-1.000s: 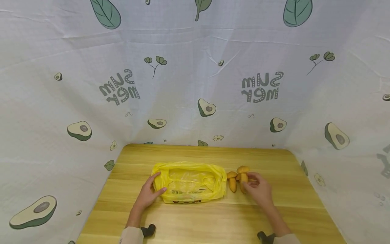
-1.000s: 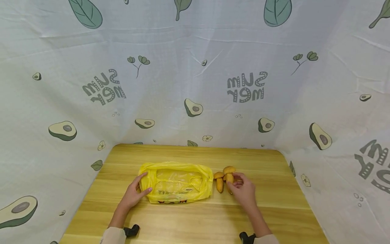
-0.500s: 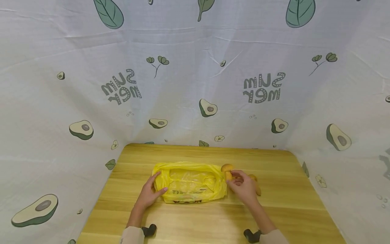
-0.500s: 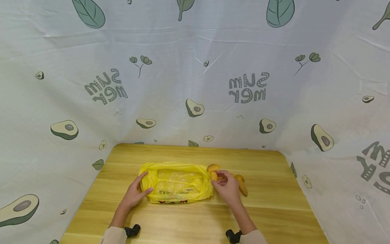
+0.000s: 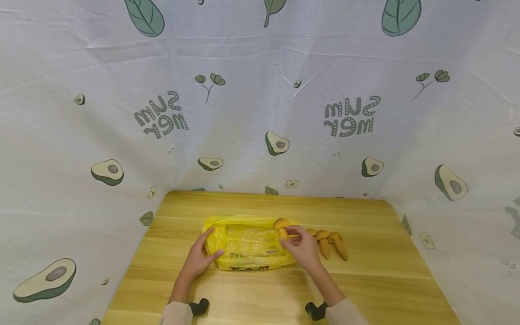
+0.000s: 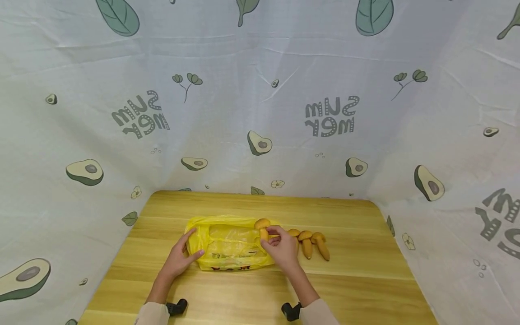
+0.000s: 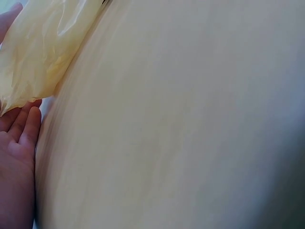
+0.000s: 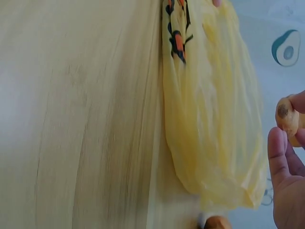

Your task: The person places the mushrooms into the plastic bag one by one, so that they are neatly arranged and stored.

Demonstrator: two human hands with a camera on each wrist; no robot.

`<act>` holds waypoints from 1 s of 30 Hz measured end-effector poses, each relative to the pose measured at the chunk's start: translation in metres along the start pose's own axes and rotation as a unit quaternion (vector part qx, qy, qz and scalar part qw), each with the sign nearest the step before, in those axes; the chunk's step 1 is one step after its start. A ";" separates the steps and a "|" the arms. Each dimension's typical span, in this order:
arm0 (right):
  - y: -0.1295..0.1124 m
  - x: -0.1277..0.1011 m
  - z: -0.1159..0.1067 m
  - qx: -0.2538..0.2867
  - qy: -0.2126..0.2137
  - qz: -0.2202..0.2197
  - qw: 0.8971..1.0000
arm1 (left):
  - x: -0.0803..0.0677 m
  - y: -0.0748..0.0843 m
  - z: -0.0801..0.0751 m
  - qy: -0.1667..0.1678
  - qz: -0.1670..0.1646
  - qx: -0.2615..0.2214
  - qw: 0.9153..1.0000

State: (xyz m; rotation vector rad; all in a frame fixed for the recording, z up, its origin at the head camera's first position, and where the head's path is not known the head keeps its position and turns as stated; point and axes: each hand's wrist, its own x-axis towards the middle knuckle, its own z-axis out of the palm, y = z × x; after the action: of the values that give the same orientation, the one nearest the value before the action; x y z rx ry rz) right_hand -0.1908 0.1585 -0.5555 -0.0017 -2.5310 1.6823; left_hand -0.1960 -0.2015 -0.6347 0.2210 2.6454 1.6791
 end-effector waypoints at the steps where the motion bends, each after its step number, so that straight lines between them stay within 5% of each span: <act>1: 0.000 0.000 0.003 0.001 -0.003 -0.002 1.000 | 0.000 0.000 0.000 0.000 0.001 -0.002 1.000; 30: -0.004 0.001 0.083 0.020 -0.088 -0.015 0.996 | 0.001 -0.001 0.002 0.012 0.010 0.011 1.000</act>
State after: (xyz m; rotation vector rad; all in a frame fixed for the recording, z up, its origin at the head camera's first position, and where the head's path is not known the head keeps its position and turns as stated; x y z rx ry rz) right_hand -0.1988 0.0806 -0.5839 0.1932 -2.6038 1.7961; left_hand -0.1967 -0.2000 -0.6366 0.2301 2.6903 1.6696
